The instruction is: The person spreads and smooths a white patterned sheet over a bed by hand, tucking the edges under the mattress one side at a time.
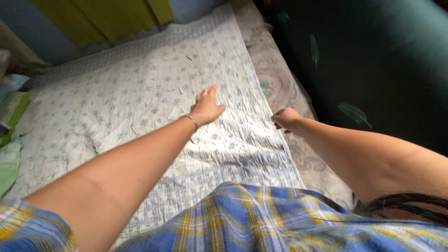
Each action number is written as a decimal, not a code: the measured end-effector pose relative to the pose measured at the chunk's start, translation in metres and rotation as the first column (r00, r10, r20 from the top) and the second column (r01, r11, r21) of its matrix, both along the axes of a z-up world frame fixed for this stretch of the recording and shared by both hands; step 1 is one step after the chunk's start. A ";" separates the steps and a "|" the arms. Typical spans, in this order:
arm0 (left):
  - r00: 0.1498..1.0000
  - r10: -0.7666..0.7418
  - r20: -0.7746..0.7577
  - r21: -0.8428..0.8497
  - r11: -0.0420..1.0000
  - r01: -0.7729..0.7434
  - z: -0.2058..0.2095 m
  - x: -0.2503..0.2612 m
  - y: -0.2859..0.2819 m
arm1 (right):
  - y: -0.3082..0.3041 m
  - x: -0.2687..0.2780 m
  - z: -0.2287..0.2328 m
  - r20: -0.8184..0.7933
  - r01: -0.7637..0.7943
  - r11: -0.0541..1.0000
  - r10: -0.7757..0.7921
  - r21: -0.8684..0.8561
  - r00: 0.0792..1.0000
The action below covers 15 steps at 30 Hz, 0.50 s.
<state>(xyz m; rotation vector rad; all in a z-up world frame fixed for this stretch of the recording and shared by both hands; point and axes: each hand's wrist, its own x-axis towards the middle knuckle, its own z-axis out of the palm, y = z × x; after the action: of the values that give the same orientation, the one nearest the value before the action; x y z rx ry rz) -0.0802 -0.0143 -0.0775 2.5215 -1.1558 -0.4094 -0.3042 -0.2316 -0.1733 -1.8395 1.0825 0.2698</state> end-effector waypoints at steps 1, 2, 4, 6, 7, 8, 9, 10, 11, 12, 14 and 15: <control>0.999 -0.009 -0.040 0.042 0.999 0.010 -0.008 -0.015 -0.004 | 0.002 -0.007 -0.007 0.054 -0.004 0.998 0.001 0.060 0.999; 0.997 -0.014 -0.080 0.080 0.997 0.021 -0.013 -0.029 -0.009 | 0.004 -0.013 -0.014 0.049 0.012 0.997 -0.015 0.074 0.999; 0.994 -0.029 -0.107 0.145 0.988 0.044 -0.013 -0.054 -0.016 | 0.010 -0.028 -0.026 0.083 -0.026 0.990 0.014 0.139 0.996; 0.991 -0.025 -0.131 0.206 0.977 0.052 -0.008 -0.068 -0.026 | 0.008 -0.048 -0.033 0.002 -0.062 0.986 0.063 0.156 0.998; 0.990 -0.028 -0.135 0.221 0.974 0.058 -0.006 -0.072 -0.031 | 0.006 -0.055 -0.038 -0.075 -0.107 0.980 0.121 0.168 0.990; 0.990 -0.023 -0.139 0.236 0.970 0.055 -0.004 -0.075 -0.032 | 0.002 -0.060 -0.044 -0.075 -0.117 0.977 0.132 0.181 0.988; 0.990 -0.011 -0.140 0.249 0.967 0.046 -0.002 -0.076 -0.033 | -0.003 -0.067 -0.051 -0.109 -0.103 0.982 0.121 0.159 0.987; 0.990 -0.012 -0.142 0.254 0.966 0.048 -0.001 -0.075 -0.035 | -0.007 -0.073 -0.063 -0.141 -0.092 0.986 0.111 0.139 0.984; 0.990 -0.013 -0.143 0.258 0.965 0.050 -0.002 -0.073 -0.036 | -0.011 -0.077 -0.076 -0.140 -0.103 0.982 0.125 0.156 0.982; 0.989 -0.001 -0.146 0.275 0.961 0.042 -0.003 -0.073 -0.035 | -0.014 -0.079 -0.089 -0.172 -0.028 0.984 0.058 0.176 0.983; 0.991 0.002 -0.137 0.303 0.952 0.040 -0.009 -0.073 -0.033 | -0.013 -0.078 -0.114 -0.212 0.044 0.977 0.001 0.209 0.977; 0.990 0.009 -0.143 0.317 0.948 0.037 -0.012 -0.073 -0.031 | -0.012 -0.077 -0.122 -0.183 0.090 0.970 -0.049 0.225 0.982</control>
<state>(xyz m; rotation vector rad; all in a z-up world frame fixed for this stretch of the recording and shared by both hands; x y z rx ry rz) -0.1534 -0.0452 -0.0896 2.6991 -1.1290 -0.8276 -0.3817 -0.2437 -0.2956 -1.5873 1.1816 0.5050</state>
